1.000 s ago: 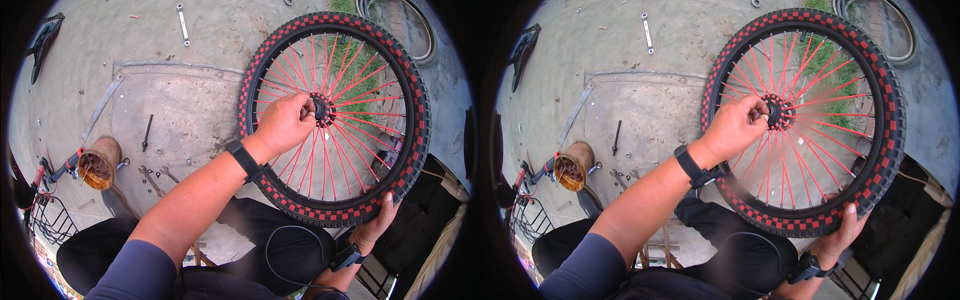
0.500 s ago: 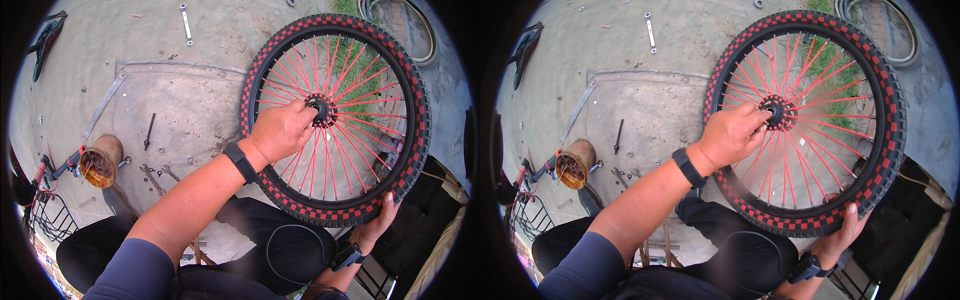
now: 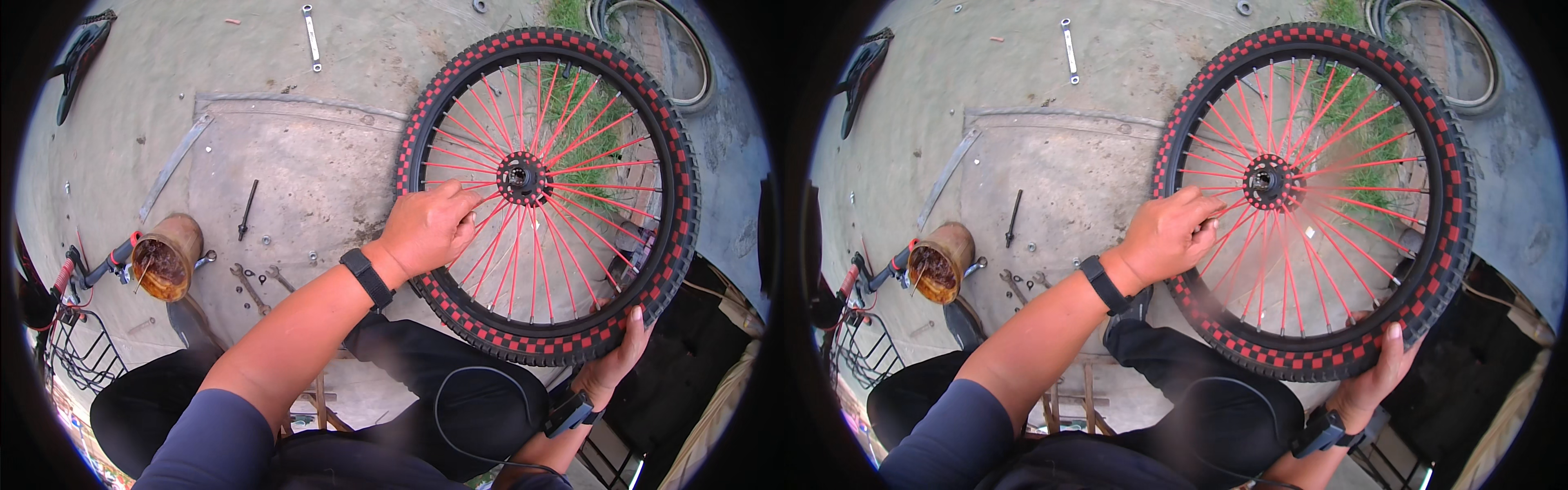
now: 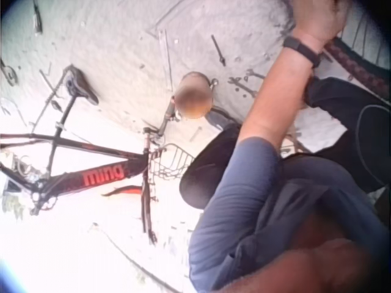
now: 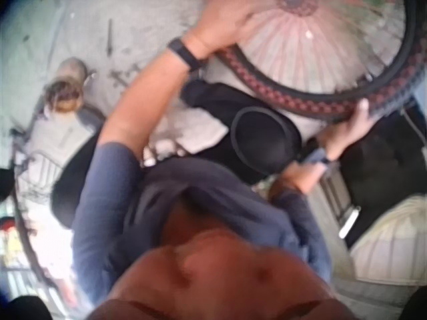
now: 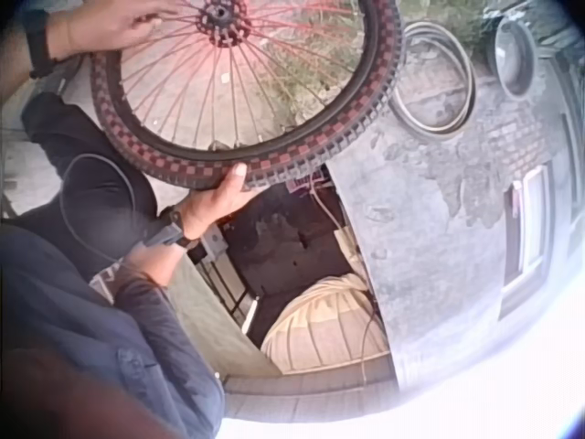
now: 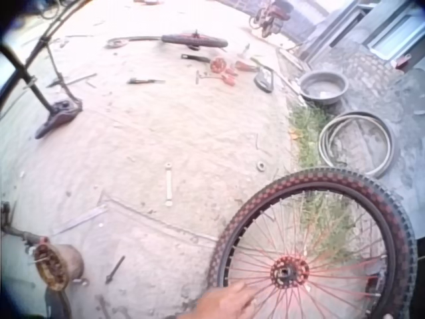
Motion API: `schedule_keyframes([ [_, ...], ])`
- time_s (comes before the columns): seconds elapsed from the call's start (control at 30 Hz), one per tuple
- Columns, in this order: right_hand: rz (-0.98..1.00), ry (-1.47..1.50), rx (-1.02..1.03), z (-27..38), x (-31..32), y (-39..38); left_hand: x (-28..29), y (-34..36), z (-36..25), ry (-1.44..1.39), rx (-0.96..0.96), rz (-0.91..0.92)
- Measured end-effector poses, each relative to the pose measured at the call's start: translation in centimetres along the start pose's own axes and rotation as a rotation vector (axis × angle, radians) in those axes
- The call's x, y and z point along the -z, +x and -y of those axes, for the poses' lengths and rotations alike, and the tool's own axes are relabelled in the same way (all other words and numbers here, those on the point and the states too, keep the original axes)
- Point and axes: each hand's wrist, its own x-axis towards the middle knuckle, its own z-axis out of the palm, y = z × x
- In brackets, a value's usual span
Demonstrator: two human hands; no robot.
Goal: The person assembles a bicycle wheel hub by inserting a metal axle and securing it with washers and nuts. They then apply grease to the hub and spokes using a small stick, rotating the wheel to distribute the lubricant.
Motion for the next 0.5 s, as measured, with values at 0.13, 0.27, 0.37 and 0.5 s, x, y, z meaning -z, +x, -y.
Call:
schedule_keyframes([
  [0.13, 0.010, 0.008, -0.048, 0.0, 0.6, 0.0, 1.4, -3.3, 1.2, 0.050, 0.068, 0.031],
  [0.27, 0.006, 0.005, -0.019, 0.2, 0.0, 0.0, 3.2, -7.2, 2.6, 0.100, 0.184, 0.079],
  [0.37, -0.002, 0.057, -0.029, 0.5, -0.3, -0.1, 4.1, -10.6, 3.5, 0.156, 0.312, 0.137],
  [0.5, -0.011, 0.083, -0.046, 1.4, -1.1, -0.5, 5.2, -13.8, 3.3, 0.220, 0.406, 0.220],
])
